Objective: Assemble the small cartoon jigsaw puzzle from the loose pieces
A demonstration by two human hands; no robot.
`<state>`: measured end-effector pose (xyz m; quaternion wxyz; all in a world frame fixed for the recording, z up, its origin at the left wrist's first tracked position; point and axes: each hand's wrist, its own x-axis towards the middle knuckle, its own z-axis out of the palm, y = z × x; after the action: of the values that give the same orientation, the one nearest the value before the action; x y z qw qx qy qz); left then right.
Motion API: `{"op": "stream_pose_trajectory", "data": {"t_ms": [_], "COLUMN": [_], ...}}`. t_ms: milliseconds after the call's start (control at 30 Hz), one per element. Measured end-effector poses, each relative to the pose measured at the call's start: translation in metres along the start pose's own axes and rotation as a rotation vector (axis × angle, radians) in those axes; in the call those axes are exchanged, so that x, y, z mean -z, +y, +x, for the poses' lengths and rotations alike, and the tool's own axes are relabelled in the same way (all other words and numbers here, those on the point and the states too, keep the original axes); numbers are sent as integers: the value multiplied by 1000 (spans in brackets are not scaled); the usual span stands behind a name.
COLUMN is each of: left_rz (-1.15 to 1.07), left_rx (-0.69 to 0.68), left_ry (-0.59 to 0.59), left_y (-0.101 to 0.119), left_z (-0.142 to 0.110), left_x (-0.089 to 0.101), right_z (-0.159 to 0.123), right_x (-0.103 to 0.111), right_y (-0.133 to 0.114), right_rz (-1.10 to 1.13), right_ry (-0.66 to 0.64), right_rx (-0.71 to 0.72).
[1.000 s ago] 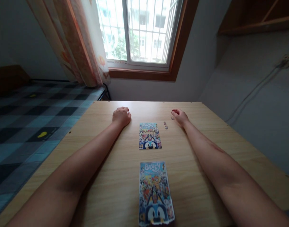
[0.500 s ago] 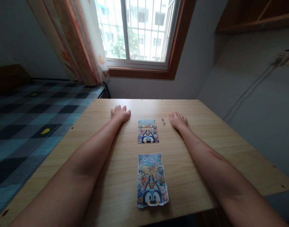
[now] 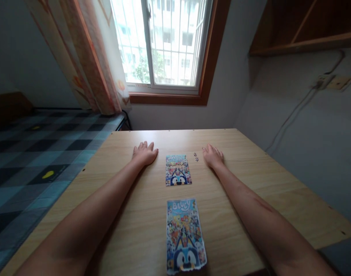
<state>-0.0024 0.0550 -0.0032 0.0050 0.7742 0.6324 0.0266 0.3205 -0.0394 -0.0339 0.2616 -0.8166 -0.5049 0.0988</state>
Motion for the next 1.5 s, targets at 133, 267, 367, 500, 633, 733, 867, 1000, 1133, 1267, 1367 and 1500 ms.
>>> {"op": "stream_pose_trajectory", "data": {"t_ms": [133,267,367,500,633,733,867,1000,1133,1267,1367,1500], "left_rz": [19,0,3,4,-5,-6,-10,-15,-17,-26,-33,-32], "left_rx": [-43,-49,-47,-55,-77,-87,-95,-109,-118,-106,-103,-95], "left_ry": [-17,-6,15,36,73,88,94,106,118,103,94,84], "left_y": [2,4,3,0,-3,-5,-5,-6,-6,-5,-5,-3], "left_z": [-21,-29,-29,-28,-28,-28,-28,-28,-28,-28,-29,-29], "left_x": [2,5,7,7,5,3,3,4,4,3,4,5], "right_z": [11,23,30,35,34,31,29,29,26,18,10,2], "right_x": [-1,-6,-8,-5,-3,-4,-8,-10,-12,-14,-12,-5], "right_y": [8,15,15,10,8,8,7,4,0,-7,-11,-16], "right_rz": [247,447,418,325,261,191,86,134,190,162,132,69], "right_ry": [87,194,203,195,175,154,165,211,242,206,169,88], "right_rx": [-89,-108,-121,-142,-106,-45,31,109,298,440,474,482]}}
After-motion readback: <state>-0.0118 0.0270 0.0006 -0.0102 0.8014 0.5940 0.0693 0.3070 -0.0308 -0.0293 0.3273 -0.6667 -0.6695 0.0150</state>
